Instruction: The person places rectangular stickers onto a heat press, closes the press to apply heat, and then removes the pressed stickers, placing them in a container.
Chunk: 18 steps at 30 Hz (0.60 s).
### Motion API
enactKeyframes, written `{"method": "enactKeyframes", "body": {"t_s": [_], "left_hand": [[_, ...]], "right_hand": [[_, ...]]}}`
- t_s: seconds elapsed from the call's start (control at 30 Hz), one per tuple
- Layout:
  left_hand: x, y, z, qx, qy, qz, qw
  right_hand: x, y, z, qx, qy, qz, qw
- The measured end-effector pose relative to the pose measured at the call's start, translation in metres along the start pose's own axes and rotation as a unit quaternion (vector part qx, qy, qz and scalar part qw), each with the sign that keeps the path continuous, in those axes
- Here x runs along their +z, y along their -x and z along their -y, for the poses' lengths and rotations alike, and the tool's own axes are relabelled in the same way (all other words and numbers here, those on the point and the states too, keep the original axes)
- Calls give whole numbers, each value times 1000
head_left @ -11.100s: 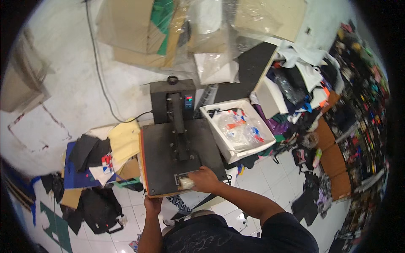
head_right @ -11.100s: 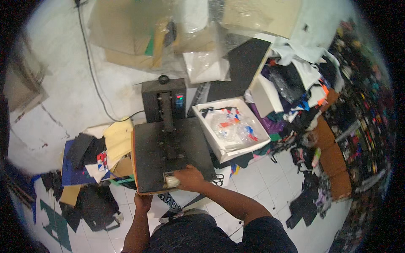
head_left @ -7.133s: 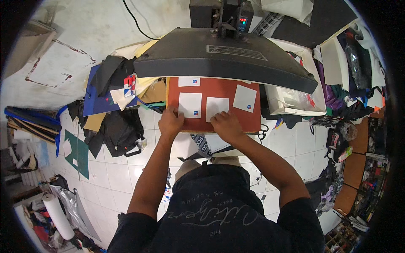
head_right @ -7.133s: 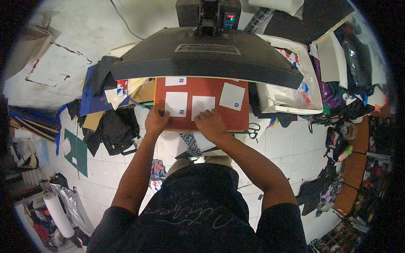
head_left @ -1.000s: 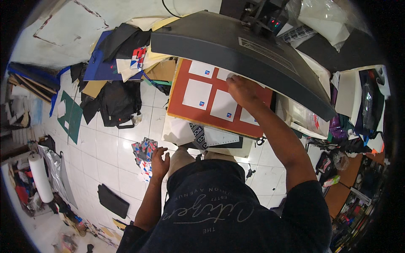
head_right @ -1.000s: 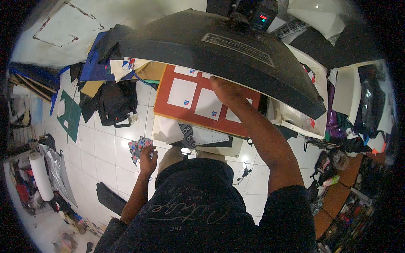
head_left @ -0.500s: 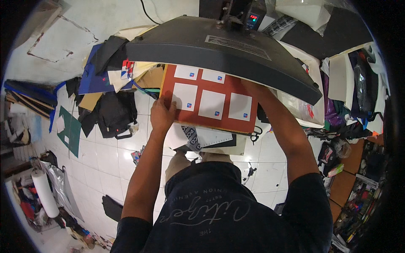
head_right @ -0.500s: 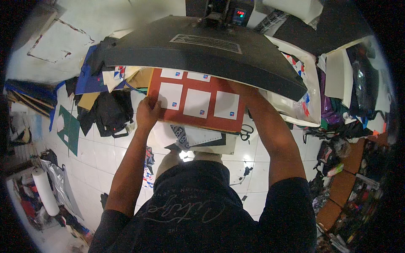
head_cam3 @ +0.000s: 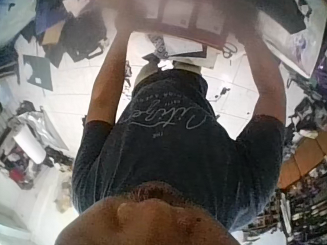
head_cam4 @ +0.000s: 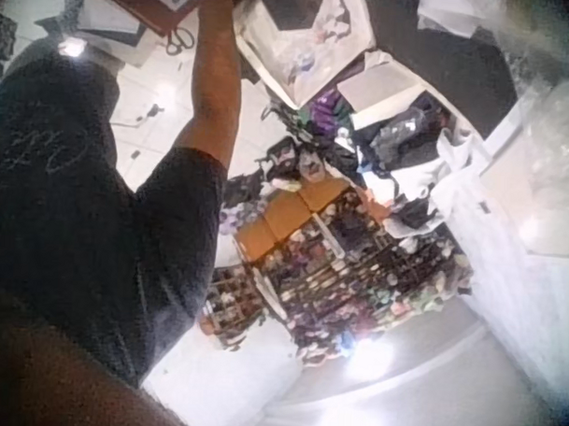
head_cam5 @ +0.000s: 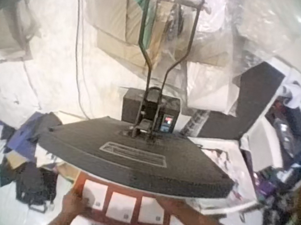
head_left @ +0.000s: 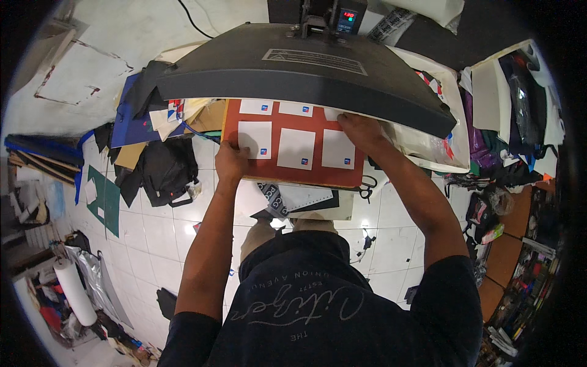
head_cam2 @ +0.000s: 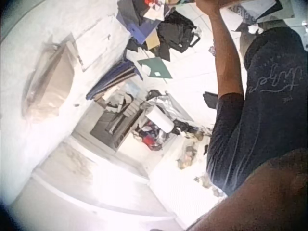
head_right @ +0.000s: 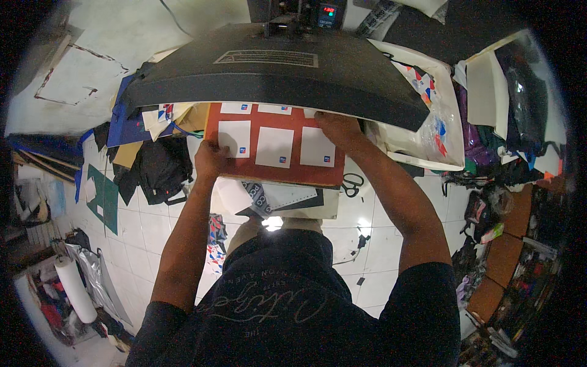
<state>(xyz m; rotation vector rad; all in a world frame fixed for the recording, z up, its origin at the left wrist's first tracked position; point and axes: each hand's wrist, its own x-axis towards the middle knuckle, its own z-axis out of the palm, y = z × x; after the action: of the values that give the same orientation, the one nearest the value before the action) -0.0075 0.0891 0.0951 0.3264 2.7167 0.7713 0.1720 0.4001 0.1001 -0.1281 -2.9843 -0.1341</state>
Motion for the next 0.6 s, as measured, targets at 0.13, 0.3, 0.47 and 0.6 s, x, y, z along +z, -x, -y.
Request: {"method": "enactKeyframes", "body": {"t_s": [0.13, 0.3, 0.47, 0.6], "left_hand": [[-5, -3, 1, 14, -23, 9, 1000], [-13, -10, 11, 58, -68, -6, 996], [-24, -21, 25, 109, -63, 41, 991], [-26, -22, 23, 133, -36, 27, 990]], "right_hand": [[-7, 1, 11, 17, -10, 25, 999], [-33, 19, 81, 99, -127, -21, 987], [-30, 23, 149, 174, -182, 37, 967], [-20, 21, 162, 180, -126, -30, 975]]}}
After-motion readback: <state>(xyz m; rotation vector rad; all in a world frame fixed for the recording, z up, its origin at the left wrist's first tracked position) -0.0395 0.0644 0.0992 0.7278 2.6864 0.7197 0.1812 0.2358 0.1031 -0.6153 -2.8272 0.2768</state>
